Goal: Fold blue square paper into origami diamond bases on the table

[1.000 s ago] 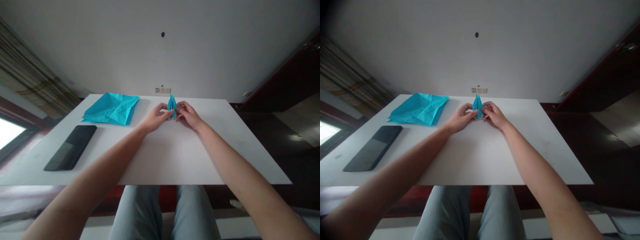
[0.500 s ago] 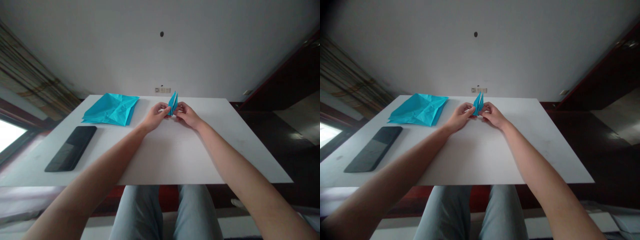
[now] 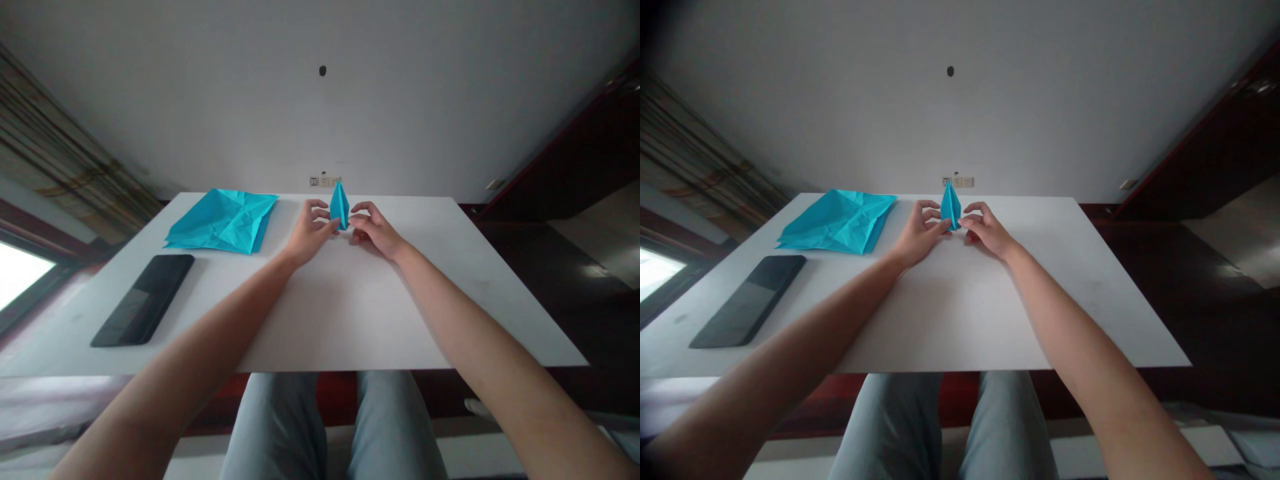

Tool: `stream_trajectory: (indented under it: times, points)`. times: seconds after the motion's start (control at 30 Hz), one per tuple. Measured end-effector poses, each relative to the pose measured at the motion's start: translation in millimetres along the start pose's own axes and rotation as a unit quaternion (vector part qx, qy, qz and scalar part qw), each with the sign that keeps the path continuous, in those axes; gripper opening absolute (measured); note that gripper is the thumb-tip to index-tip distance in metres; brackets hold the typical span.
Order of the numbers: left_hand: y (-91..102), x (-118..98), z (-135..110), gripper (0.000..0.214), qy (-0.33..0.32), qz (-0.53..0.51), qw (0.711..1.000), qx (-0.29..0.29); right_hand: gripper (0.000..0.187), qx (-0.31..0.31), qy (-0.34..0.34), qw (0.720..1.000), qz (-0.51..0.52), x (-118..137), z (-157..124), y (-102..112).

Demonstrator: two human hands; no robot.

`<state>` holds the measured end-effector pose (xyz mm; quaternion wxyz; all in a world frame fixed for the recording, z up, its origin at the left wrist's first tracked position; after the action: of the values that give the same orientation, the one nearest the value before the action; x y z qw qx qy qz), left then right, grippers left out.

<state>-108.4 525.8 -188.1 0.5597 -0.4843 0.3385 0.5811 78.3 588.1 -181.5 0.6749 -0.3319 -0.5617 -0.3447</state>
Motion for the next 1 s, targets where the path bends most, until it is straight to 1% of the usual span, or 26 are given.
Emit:
stream_trajectory:
  times: [0.1, 0.17, 0.27, 0.33, 0.4, 0.5, 0.57, 0.63, 0.73, 0.8, 0.93, 1.0]
  points:
    - [-0.3, -6, -3, 0.048, -0.025, 0.042, 0.999, 0.003, 0.068, 0.022, 0.009, 0.999, -0.036, 2, -1, -5]
    - [-1.3, -8, -4, 0.046, -0.038, 0.073, 0.997, 0.014, 0.066, 0.031, 0.007, 0.998, -0.057, 0, -1, -6]
    - [-2.8, -4, -4, 0.037, -0.024, 0.127, 0.991, 0.04, 0.061, 0.033, -0.008, 0.998, -0.061, -4, 0, -6]
    - [-1.9, -2, -3, 0.033, -0.018, 0.152, 0.987, 0.04, 0.057, 0.029, -0.01, 0.998, -0.053, -6, 1, -5]
    - [1.0, -4, -2, 0.029, -0.045, 0.165, 0.985, 0.016, 0.051, 0.026, -0.008, 0.998, -0.048, -7, 1, -3]
    - [4.4, -13, -1, 0.02, -0.112, 0.203, 0.973, -0.016, 0.044, 0.02, -0.002, 0.997, -0.071, -6, 1, -1]
    - [4.9, -17, -2, 0.017, -0.141, 0.231, 0.963, -0.021, 0.042, 0.012, 0.009, 0.996, -0.088, -4, 1, 1]
    - [4.7, -19, -2, 0.016, -0.151, 0.238, 0.959, -0.02, 0.045, 0.003, 0.024, 0.996, -0.087, -2, 1, 1]
    - [3.9, -18, -3, 0.018, -0.141, 0.217, 0.966, -0.017, 0.055, -0.007, 0.04, 0.996, -0.075, 0, 2, 1]
    - [3.1, -15, -3, 0.023, -0.115, 0.19, 0.975, -0.012, 0.06, -0.008, 0.044, 0.997, -0.07, 2, 2, 0]
    - [2.8, -5, 0, 0.032, -0.036, 0.129, 0.991, -0.003, 0.06, -0.003, 0.035, 0.999, -0.035, 6, 0, -1]
    - [4.1, -2, 2, 0.032, -0.019, 0.103, 0.994, -0.009, 0.059, -0.001, 0.024, 1.0, -0.014, 7, -1, -1]
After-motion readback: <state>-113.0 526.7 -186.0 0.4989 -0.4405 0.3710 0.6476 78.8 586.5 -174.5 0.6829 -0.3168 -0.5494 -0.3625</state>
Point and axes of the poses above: each hand's wrist, its own z-axis towards the middle knuckle, its own y-axis out of the back of the hand, x = y × z, the point moved 5 cm from there along z, towards the middle knuckle, and after that the axes turned 4 degrees about -x, right-handed, at the moved point
